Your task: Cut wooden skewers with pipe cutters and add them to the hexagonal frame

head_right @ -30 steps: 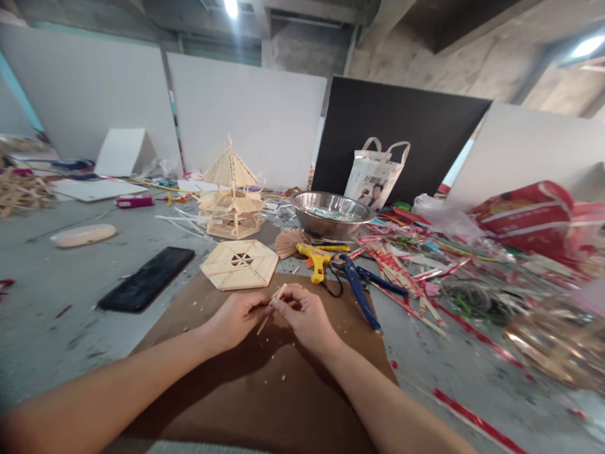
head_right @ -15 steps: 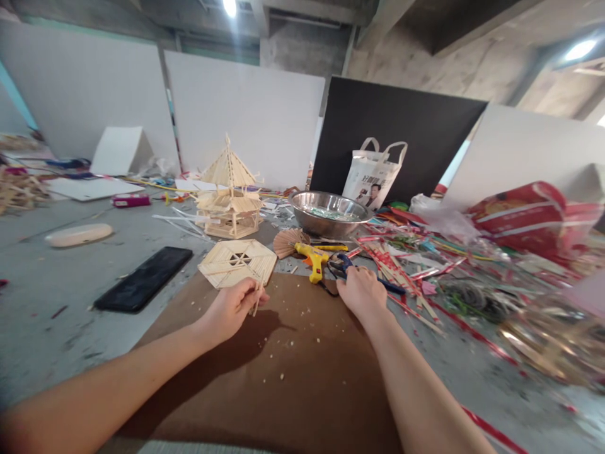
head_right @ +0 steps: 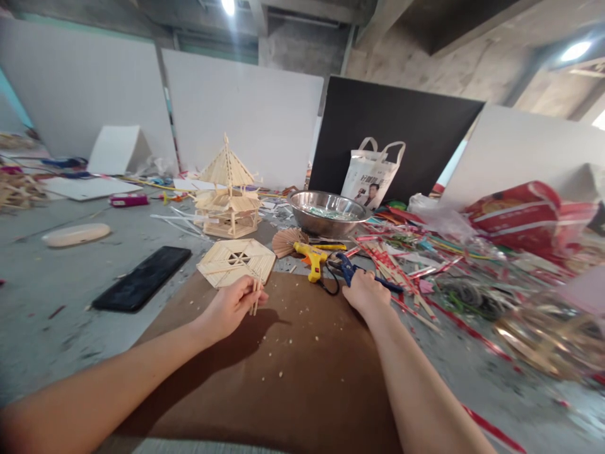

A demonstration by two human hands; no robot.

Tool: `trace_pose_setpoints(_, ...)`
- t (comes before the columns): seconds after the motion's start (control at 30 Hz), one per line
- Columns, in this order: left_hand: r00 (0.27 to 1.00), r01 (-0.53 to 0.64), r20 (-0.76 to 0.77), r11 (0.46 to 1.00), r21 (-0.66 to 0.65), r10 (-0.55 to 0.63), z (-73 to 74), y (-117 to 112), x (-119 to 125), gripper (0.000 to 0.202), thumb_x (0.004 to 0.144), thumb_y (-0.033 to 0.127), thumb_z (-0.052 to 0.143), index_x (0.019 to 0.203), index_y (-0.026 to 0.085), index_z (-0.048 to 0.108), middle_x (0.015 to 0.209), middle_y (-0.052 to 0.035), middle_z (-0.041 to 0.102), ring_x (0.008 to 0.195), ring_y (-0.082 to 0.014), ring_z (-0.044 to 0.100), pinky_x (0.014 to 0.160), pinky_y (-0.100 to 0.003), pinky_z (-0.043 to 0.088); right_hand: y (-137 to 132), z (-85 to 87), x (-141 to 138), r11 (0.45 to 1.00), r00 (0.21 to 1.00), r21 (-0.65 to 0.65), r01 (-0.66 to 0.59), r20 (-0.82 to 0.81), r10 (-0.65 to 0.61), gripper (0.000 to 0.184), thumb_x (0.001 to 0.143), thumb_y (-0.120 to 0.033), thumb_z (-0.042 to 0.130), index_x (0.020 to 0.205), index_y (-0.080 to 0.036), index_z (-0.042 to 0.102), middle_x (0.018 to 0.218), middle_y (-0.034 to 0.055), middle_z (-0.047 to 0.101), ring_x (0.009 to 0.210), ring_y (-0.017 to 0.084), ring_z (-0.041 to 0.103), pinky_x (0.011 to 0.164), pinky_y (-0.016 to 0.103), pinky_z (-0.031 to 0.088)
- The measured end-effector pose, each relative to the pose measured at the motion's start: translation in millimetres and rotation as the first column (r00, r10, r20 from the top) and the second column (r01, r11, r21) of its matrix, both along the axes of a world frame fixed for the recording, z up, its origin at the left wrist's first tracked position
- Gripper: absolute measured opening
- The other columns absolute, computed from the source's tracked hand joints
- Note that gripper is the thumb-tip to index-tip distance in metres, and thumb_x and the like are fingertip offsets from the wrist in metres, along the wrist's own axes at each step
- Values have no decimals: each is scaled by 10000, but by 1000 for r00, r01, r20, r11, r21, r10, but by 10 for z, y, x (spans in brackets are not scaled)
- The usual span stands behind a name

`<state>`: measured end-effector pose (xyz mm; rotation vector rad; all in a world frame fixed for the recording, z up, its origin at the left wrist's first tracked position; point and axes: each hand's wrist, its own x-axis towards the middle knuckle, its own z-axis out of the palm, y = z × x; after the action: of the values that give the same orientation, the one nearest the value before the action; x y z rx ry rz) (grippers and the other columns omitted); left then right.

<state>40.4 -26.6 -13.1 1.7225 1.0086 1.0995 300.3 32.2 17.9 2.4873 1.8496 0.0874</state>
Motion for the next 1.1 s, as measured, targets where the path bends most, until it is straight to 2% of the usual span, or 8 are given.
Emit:
trace_pose_setpoints(0.27,1000,15,-26,999,-31,-16,-22,14,-20,168,799,327,367,798,162,395,755,-51,557,669,-136,577,616,-274,460,11,34,-11,999,998,32,40,-56,-39,418,669,-309,435,1017,-79,464,984,176,516,863,284,546,645,338,426)
trace_pose_setpoints(0.4,1000,13,1,1000,-19,-13,-28,20,-16,165,800,331,366,805,167,391,768,-52,552,704,-141,573,654,-285,458,-24,134,-19,973,992,231,21,-124,8,367,667,-281,432,995,-126,483,955,150,529,862,269,537,666,348,417)
trace_pose_setpoints(0.47,998,18,54,1000,-9,-18,-33,22,-9,149,799,317,370,804,168,384,782,-52,540,761,-144,569,692,-285,456,-57,187,-47,904,985,427,-9,-151,81,401,658,-275,449,1036,-142,463,986,141,516,909,264,510,702,353,409)
trace_pose_setpoints(0.57,995,43,94,999,-11,-41,-47,25,-3,133,802,301,366,786,170,375,783,-45,520,797,-141,564,703,-277,458,-111,251,-111,723,962,686,-82,-134,237,468,646,-275,478,1092,-139,435,988,123,524,967,252,470,768,354,386)
trace_pose_setpoints(0.7,999,48,15,999,-25,-48,-58,32,-5,141,797,306,371,780,168,393,747,-36,532,739,-134,568,658,-269,461,-198,308,-211,580,891,796,-171,-127,436,368,638,-313,510,968,-152,533,883,80,577,835,216,524,738,331,395)
trace_pose_setpoints(0.77,999,38,-30,996,-75,-41,-47,30,-4,161,787,315,382,831,164,418,730,-33,540,679,-134,573,599,-262,462,-253,332,-264,598,828,781,-178,-210,520,283,641,-336,520,864,-167,570,768,44,594,707,183,544,651,295,413)
trace_pose_setpoints(0.97,999,-21,40,994,-107,25,27,31,-16,199,771,340,402,798,147,443,797,-56,552,722,-154,586,640,-286,463,-380,341,-426,865,411,473,-166,-765,497,218,644,-355,543,744,-163,519,338,-87,389,286,72,343,325,194,263)
trace_pose_setpoints(1.1,999,-20,35,998,-64,23,46,41,-35,217,768,362,406,786,149,446,853,-67,549,768,-168,583,646,-283,459,-385,248,-494,894,147,390,-221,-893,426,207,636,-312,564,743,-149,497,356,-94,396,274,52,335,305,177,228)
